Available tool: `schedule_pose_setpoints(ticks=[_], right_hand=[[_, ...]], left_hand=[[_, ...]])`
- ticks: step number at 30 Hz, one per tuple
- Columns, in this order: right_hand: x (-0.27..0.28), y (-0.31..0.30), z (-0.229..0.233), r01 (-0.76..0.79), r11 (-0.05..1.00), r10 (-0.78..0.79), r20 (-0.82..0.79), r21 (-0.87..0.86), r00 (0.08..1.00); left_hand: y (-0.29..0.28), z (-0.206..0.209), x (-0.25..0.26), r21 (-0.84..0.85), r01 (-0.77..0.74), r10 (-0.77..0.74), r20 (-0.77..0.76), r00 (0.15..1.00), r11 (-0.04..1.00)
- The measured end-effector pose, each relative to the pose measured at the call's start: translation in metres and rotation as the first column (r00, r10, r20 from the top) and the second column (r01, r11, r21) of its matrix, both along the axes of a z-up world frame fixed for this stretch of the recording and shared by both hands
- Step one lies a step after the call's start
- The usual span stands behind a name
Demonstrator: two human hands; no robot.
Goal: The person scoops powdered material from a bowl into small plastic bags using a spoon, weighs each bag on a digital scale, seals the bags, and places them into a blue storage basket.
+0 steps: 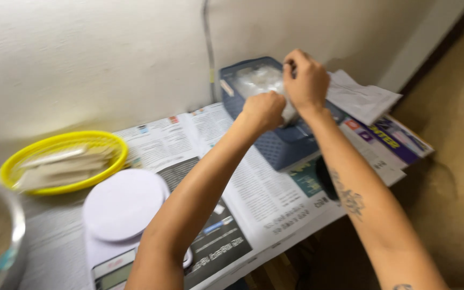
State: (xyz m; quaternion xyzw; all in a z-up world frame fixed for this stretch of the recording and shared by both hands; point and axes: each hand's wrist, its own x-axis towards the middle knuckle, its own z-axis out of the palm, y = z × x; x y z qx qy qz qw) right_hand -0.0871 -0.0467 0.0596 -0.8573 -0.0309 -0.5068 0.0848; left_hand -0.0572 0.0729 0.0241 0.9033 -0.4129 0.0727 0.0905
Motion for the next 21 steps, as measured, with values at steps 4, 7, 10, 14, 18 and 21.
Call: schedule_pose_setpoints(ticks=[4,7,10,14,18,21], right_hand=[[-0.009,0.049,0.014,-0.209,0.978,0.209,-0.078,0.004,0.975],[-0.014,0.101,0.013,-0.332,0.943,0.332,-0.133,0.024,0.934],[-0.007,0.163,-0.003,-0.379,0.925,0.364,-0.248,-0.010,0.898],[-0.004,0.255,-0.029,-0.507,0.856,0.438,-0.385,-0.096,0.812],[0.007,0.330,-0.053,-0.631,0.768,0.494,-0.528,-0.108,0.691],[0.022,0.372,-0.066,-0.687,0.723,0.524,-0.584,-0.080,0.620]], left_hand=[[0.109,0.033,-0.064,-0.297,0.129,-0.029,0.319,0.947,0.946],[0.193,0.040,-0.105,-0.483,0.263,-0.063,0.390,0.919,0.835],[0.271,0.021,-0.126,-0.536,0.214,-0.052,0.300,0.952,0.816],[0.357,-0.020,-0.135,-0.563,-0.042,0.134,0.123,0.983,0.825],[0.414,-0.052,-0.144,-0.612,-0.157,0.247,0.064,0.967,0.775],[0.433,-0.079,-0.138,-0.667,-0.186,0.317,0.079,0.945,0.721]])
